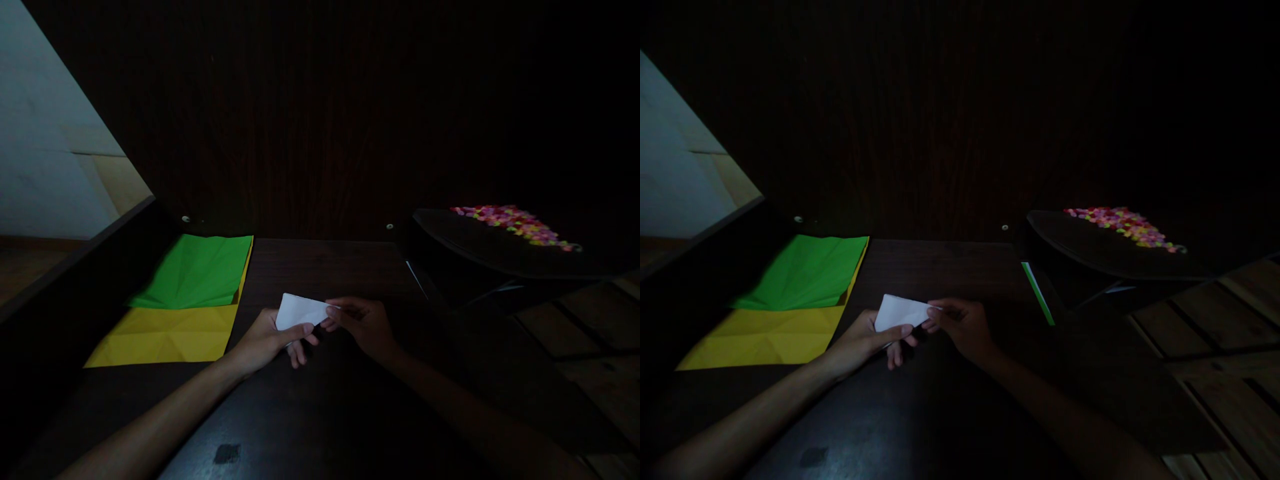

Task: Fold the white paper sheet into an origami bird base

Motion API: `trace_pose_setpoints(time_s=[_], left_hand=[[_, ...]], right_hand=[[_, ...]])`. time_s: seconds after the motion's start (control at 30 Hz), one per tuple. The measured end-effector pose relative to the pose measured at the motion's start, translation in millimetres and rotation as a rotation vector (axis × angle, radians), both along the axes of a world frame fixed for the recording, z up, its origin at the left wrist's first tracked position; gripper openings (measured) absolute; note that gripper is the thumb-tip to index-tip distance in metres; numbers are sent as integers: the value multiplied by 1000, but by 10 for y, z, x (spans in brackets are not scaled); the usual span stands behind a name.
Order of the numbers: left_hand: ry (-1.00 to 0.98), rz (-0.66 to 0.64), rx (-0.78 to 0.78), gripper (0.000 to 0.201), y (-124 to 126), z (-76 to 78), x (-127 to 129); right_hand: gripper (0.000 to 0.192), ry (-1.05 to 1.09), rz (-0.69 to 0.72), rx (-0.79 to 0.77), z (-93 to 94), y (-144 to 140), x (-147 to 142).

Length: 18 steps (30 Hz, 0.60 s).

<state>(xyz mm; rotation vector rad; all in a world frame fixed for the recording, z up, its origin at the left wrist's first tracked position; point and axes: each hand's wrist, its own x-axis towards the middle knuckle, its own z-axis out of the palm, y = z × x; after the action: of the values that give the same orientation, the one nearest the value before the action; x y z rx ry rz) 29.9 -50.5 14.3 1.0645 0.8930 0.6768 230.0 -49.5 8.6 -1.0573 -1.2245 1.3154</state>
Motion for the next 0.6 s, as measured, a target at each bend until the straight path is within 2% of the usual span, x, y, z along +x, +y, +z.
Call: trace_pose_setpoints(time_s=[0.37,0.5,0.6], left_hand=[[12,3,-7,27,4,40,-14],[85,-11,18,29,3,39,-36],[59,-16,6,28,7,33,-31]], right_hand=[[25,-93,-23,122,-37,-15,23],[22,-105,-26,123,-34,-12,36],[23,-95,-21,102,-27,-3,38]])
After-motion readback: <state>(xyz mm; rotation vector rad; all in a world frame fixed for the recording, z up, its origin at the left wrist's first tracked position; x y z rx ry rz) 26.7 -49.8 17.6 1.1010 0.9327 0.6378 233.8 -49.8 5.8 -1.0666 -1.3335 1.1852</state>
